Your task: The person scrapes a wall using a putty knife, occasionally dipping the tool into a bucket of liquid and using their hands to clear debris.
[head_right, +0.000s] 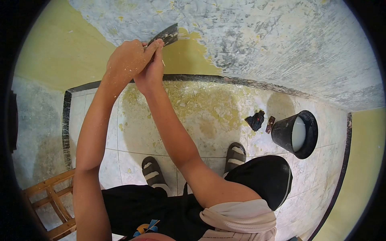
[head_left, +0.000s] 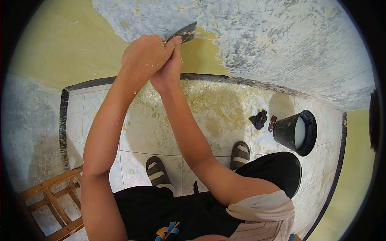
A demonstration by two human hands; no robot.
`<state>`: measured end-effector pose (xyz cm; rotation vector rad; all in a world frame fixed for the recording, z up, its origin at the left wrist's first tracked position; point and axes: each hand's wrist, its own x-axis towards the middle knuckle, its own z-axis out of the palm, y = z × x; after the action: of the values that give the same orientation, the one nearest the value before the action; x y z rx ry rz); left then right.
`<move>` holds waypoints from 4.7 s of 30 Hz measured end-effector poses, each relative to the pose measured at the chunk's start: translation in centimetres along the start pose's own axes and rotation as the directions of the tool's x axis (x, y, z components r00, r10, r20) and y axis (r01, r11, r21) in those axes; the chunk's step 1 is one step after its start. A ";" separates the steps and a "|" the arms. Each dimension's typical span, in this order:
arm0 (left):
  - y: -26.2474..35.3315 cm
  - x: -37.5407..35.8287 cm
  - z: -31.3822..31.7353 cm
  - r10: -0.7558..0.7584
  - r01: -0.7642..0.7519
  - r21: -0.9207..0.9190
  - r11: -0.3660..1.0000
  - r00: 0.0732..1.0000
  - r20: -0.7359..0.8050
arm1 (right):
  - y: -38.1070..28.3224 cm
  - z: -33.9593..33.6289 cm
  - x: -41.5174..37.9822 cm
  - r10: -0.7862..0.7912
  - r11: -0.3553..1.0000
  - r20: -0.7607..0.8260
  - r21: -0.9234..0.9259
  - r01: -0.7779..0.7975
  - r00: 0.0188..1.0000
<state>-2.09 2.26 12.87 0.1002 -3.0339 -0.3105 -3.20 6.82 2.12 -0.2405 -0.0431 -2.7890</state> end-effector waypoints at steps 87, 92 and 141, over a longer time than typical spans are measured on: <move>-0.7 1.4 2.1 0.091 -0.086 -0.050 0.995 0.990 0.112 | -3.5 -2.2 0.0 -0.105 0.975 -0.150 -0.211 0.072 0.983; 0.8 0.7 1.2 0.011 -0.002 -0.066 0.998 0.990 0.140 | -4.1 -3.3 0.3 -0.108 0.963 -0.133 -0.262 0.071 0.985; -1.7 1.4 1.9 0.095 -0.098 0.063 0.993 0.995 0.036 | -3.3 -1.5 0.4 -0.135 0.950 -0.159 -0.300 0.083 0.978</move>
<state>-3.53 0.85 10.73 -0.0477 -3.0690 -0.2080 -4.88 9.68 0.73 -0.0594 0.4142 -2.9078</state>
